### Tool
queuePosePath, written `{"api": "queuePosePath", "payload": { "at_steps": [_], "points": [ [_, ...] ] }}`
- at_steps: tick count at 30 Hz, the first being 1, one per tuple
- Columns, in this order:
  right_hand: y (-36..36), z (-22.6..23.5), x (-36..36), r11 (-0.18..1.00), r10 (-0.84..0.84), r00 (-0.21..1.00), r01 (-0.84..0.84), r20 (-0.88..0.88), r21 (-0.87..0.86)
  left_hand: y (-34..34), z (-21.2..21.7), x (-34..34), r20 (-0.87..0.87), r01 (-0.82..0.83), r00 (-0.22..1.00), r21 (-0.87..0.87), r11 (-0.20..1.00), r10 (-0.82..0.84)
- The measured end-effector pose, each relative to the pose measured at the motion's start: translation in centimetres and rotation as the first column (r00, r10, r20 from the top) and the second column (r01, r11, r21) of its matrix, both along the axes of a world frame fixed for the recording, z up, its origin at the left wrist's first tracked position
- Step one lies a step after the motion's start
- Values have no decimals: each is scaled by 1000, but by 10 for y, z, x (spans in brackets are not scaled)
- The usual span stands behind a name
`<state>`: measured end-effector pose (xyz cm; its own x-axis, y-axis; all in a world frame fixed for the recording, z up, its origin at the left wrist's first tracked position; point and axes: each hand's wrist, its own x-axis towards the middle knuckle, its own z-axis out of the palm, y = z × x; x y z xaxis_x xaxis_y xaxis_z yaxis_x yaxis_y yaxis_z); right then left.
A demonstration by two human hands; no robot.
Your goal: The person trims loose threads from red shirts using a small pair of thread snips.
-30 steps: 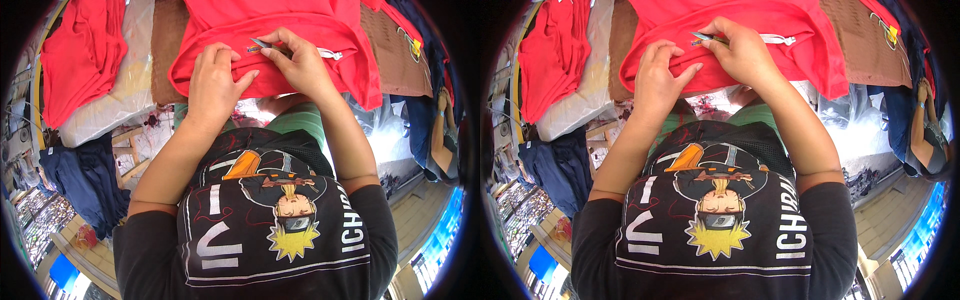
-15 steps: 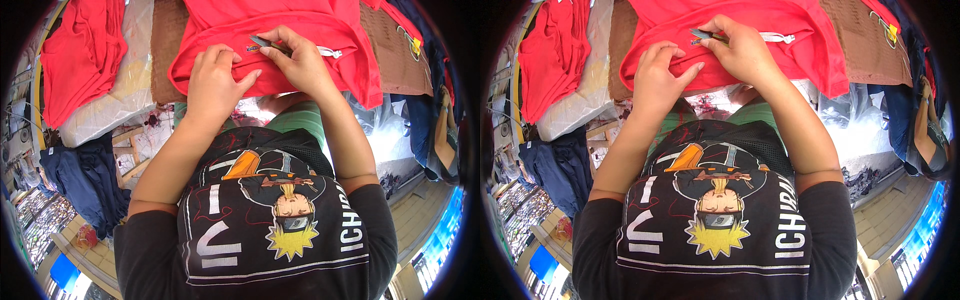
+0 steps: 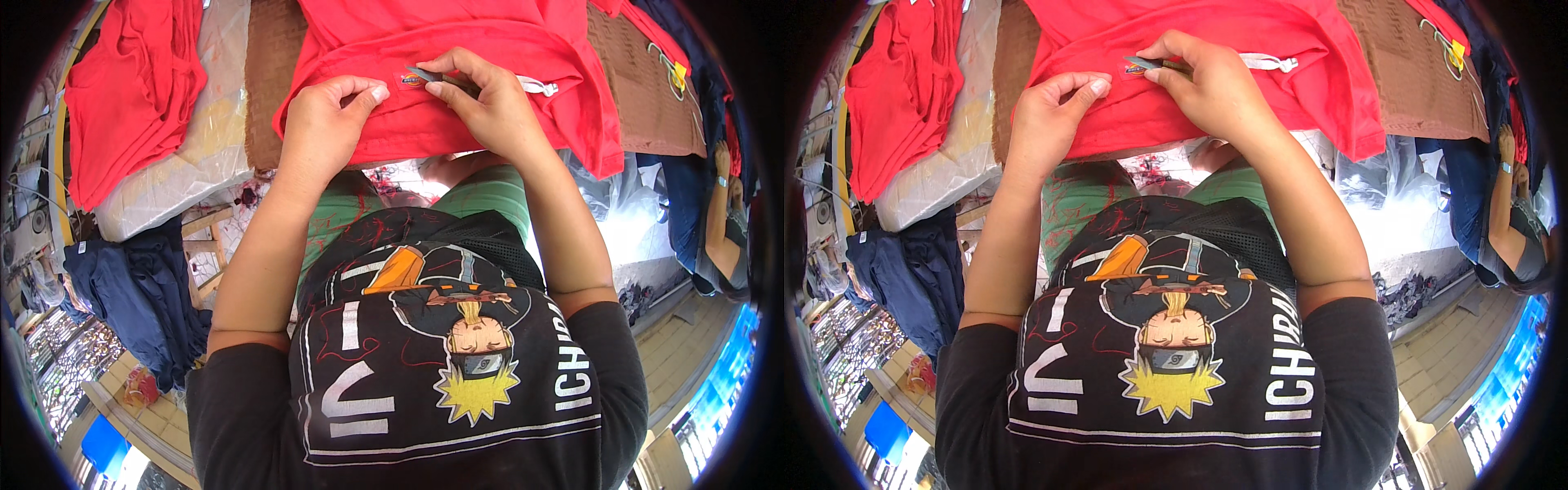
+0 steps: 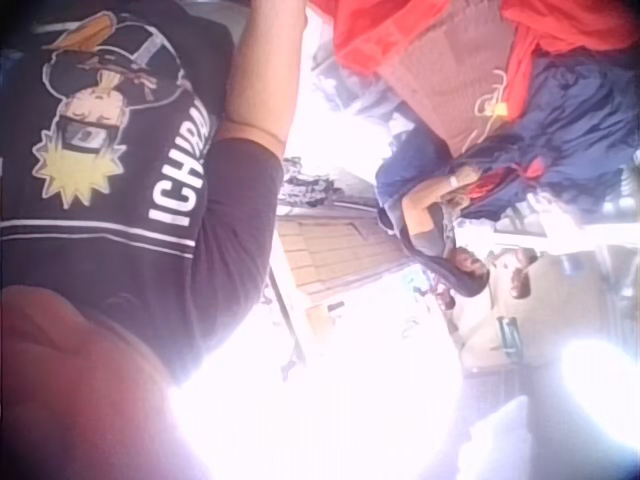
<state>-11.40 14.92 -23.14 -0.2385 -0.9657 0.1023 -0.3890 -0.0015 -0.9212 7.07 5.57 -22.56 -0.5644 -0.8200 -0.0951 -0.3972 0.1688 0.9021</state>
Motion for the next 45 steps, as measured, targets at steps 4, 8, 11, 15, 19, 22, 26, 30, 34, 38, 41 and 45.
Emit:
{"api": "queuePosePath", "payload": {
  "at_steps": [4,8,11,15,19,22,26,30,34,38,41,45],
  "points": [
    [2,6,-2,995,93,996,-93,-1,48,-1,-4,2,-65,13,998,64,998,-9],
    [2,4,-3,992,121,991,-119,-63,28,0,0,2,-36,48,998,79,996,-46],
    [3,7,-3,990,133,966,-139,-222,-12,1,4,1,-57,58,997,137,989,-50],
    [1,8,2,989,92,929,-126,-358,-72,1,2,2,-102,92,991,58,994,-86],
    [1,12,4,997,32,865,-64,-501,-48,4,-4,4,-112,41,992,-200,979,-65],
    [-2,10,2,996,1,925,-35,-380,-84,12,-3,8,3,96,994,-433,896,-106],
    [-4,10,4,996,48,938,-69,-343,-48,18,-7,7,61,121,993,-516,848,-105],
    [-3,8,3,999,54,970,-54,-236,8,12,-4,8,49,91,996,-371,924,-78],
    [-2,13,1,995,74,983,-60,-171,85,-4,-2,13,-160,110,983,98,989,-94],
    [-3,14,-1,994,99,979,-87,-176,73,-3,4,12,-148,105,984,62,993,-95],
    [-3,15,0,993,95,984,-82,-151,91,10,1,9,-23,150,986,-282,947,-163],
    [-3,16,1,993,94,985,-81,-142,90,22,-2,0,118,158,987,-544,824,-111]
  ]
}}
